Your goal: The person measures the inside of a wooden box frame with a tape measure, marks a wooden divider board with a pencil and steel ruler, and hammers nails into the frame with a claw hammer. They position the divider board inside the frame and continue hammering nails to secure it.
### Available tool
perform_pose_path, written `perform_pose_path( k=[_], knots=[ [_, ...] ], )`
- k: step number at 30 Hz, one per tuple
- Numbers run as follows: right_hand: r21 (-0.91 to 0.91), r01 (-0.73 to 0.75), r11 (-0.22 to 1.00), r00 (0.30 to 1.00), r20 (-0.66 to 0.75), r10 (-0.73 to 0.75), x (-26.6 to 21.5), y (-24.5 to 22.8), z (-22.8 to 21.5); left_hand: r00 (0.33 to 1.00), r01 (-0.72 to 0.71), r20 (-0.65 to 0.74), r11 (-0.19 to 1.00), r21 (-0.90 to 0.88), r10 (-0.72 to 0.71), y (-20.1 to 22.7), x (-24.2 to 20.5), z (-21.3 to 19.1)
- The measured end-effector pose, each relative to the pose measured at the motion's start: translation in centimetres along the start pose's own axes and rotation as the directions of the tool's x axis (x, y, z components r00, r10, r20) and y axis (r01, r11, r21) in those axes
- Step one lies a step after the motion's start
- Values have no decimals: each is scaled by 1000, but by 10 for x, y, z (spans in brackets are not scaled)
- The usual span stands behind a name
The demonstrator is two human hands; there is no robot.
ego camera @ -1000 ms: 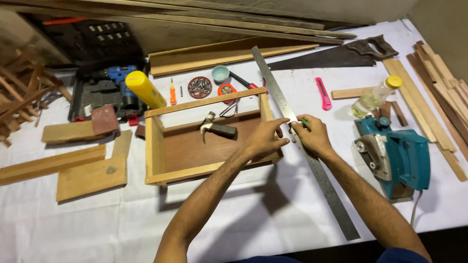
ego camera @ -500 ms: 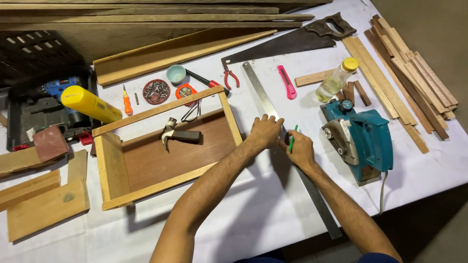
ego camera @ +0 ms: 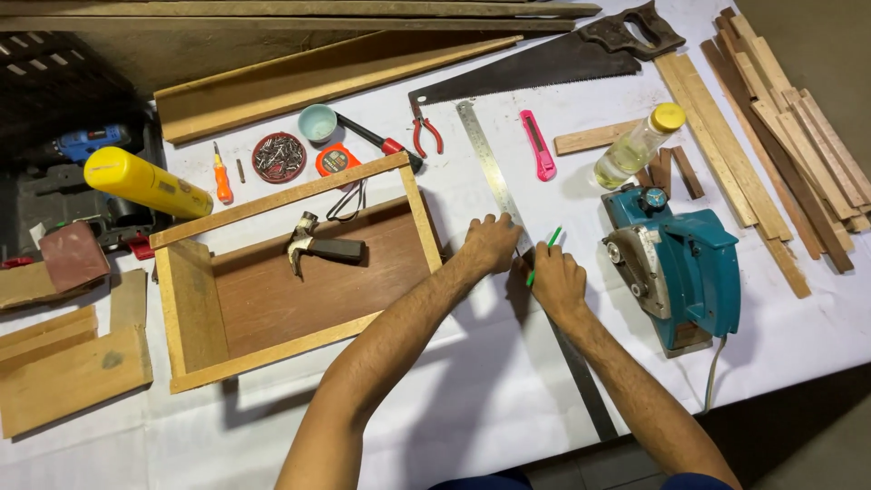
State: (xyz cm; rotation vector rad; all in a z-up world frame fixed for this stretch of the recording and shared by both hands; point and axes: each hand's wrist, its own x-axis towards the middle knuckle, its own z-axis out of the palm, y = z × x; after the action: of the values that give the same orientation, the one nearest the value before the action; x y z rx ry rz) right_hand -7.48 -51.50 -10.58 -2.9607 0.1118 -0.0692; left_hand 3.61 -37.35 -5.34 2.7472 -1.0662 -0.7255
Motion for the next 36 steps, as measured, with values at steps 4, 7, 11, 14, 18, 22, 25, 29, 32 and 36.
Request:
perform_pose_path(
  k=[4, 7, 11, 14, 18, 22, 25, 29, 32, 36],
  knots=[
    [11, -35, 999, 998, 55, 34, 28, -20, -48, 997, -3, 75, 999, 48, 0, -5, -3, -10],
    [133, 82, 988, 997, 1, -83, 53, -19, -54, 1000, 5, 6, 999, 44, -5, -12, -12, -24],
    [395, 51, 917, 969, 202, -141, 94, -22, -55, 999, 2, -54, 1000, 4, -1, -31, -41, -60],
    [394, 104, 913, 957, 212, -201, 129, -16, -39, 985, -25, -173, 998, -50, 16, -55, -56, -72],
    [212, 67, 975, 957, 263, -123, 161, -21, -28, 930, -126, -361, 981, -145, 66, -84, -83, -84],
    [73, 75, 994, 957, 274, -93, 170, -38, -35, 880, -160, -475, 949, -273, 12, -102, -107, -84],
    [3, 73, 997, 946, 315, -70, 169, -51, -41, 792, -238, -608, 942, -237, 47, -111, -123, -81],
    [-104, 153, 983, 974, 183, -133, 160, -70, -52, 799, -212, -601, 927, -309, -18, -129, -144, -70],
    [-70, 291, 954, 956, -31, -293, 146, -108, -84, 759, -207, -649, 924, -322, -56, -145, -171, -71],
    [144, 499, 854, 858, -215, -466, 109, -202, -139, 710, -247, -699, 900, -358, -83, -171, -212, -63]
  ],
)
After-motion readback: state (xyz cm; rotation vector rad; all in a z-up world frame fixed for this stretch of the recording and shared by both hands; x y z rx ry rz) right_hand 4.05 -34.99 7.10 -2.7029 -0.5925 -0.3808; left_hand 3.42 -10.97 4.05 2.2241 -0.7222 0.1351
